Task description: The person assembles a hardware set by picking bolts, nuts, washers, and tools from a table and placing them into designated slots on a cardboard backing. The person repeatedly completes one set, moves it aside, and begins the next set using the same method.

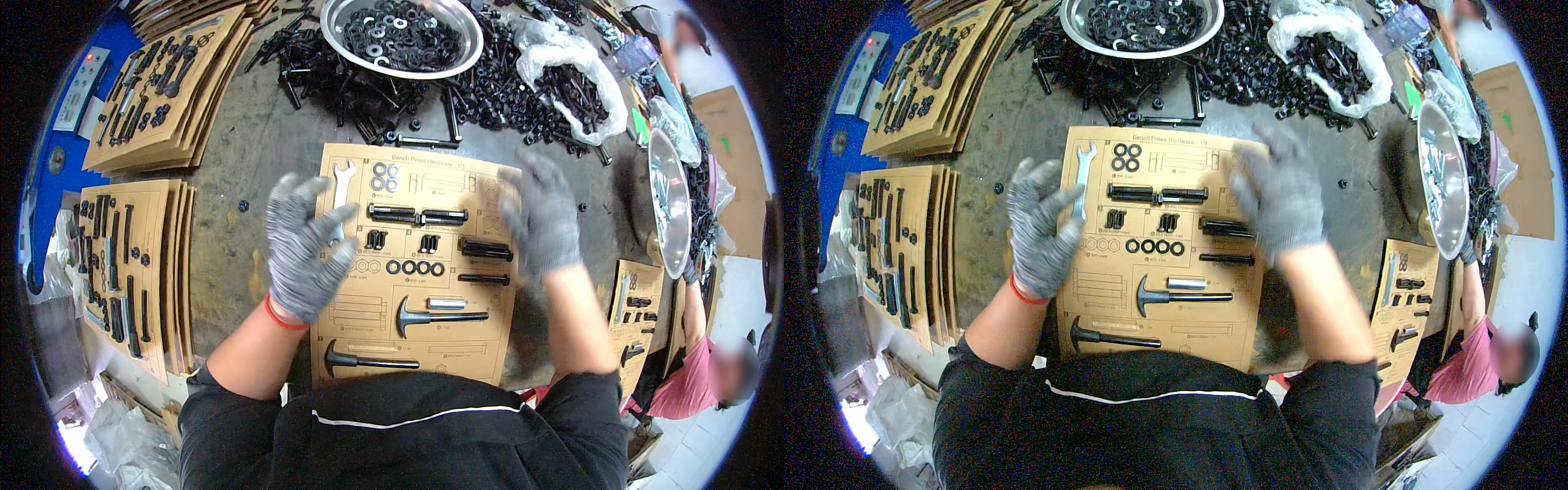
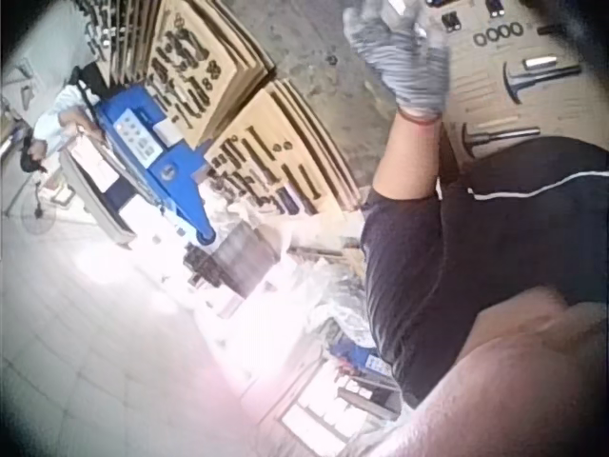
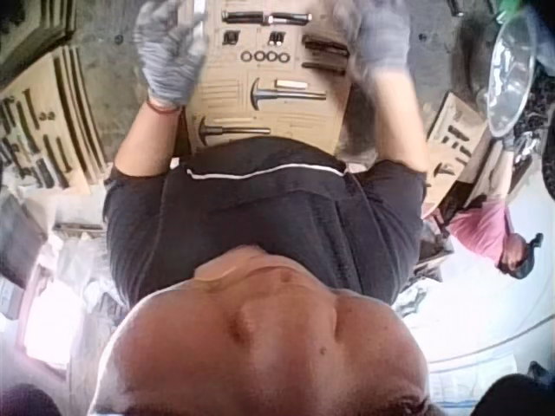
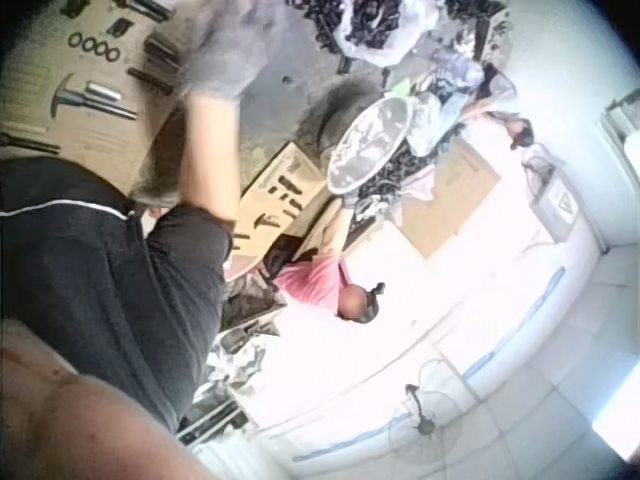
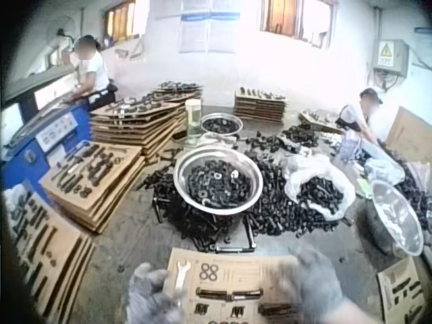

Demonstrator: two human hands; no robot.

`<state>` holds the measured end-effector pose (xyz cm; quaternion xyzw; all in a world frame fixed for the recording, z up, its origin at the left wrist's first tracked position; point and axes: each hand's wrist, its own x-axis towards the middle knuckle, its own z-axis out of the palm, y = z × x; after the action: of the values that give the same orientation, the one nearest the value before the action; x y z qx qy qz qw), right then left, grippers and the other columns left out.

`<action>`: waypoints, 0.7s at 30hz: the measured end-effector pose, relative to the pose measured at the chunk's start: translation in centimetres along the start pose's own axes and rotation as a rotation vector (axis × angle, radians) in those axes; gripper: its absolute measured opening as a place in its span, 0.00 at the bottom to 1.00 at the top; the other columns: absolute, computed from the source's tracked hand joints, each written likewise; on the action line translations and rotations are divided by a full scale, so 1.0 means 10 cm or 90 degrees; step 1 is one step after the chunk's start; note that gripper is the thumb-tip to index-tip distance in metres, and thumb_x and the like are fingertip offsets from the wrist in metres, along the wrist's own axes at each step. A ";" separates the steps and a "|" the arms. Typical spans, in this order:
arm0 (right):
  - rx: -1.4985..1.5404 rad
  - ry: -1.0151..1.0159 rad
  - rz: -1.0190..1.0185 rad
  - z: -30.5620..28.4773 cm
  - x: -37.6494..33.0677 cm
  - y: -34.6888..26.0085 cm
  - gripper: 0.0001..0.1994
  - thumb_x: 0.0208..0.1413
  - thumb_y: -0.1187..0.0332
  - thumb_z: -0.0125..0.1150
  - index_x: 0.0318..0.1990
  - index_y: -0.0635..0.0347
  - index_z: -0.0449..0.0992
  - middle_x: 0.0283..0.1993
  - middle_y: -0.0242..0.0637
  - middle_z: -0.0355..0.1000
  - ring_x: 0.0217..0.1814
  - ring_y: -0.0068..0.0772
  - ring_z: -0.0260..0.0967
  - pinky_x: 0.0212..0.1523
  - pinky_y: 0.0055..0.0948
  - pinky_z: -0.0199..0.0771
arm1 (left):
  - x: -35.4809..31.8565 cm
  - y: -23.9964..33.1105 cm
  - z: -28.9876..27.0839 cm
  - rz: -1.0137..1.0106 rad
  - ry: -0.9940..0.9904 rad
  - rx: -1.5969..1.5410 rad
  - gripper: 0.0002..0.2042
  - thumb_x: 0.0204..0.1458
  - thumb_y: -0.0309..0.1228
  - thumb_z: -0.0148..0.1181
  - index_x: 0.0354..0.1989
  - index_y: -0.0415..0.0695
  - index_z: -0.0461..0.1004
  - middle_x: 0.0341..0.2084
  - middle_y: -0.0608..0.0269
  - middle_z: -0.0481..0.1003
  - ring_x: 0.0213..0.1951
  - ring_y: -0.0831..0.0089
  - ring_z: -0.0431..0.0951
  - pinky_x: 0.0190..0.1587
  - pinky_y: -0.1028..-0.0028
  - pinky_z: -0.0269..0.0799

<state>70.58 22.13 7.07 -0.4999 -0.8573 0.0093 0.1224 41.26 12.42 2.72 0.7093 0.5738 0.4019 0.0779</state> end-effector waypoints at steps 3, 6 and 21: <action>-0.017 0.033 0.061 0.11 0.76 0.48 0.14 0.52 0.64 0.56 0.46 0.54 0.76 0.55 0.43 0.68 0.56 0.46 0.64 0.57 0.38 0.64 | 0.07 -0.21 0.07 -0.095 0.082 -0.049 0.14 0.44 0.33 0.60 0.40 0.43 0.77 0.48 0.52 0.68 0.59 0.52 0.57 0.62 0.57 0.48; 0.026 -0.145 0.219 0.11 1.47 0.56 0.19 0.51 0.57 0.59 0.48 0.56 0.75 0.50 0.46 0.71 0.52 0.45 0.69 0.54 0.39 0.68 | 0.16 -0.32 0.12 -0.073 0.065 -0.005 0.13 0.46 0.32 0.59 0.39 0.42 0.77 0.46 0.52 0.68 0.56 0.54 0.59 0.61 0.57 0.50; 0.114 0.095 0.346 0.08 0.96 0.51 0.16 0.52 0.57 0.59 0.40 0.60 0.77 0.38 0.47 0.75 0.40 0.47 0.72 0.43 0.37 0.70 | 0.09 -0.42 0.19 -0.091 0.069 -0.020 0.13 0.45 0.32 0.60 0.40 0.43 0.76 0.43 0.54 0.70 0.53 0.56 0.63 0.63 0.59 0.48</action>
<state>70.25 33.06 7.52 -0.6979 -0.6763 0.0803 0.2217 39.42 15.26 -0.53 0.6424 0.6200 0.4420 0.0868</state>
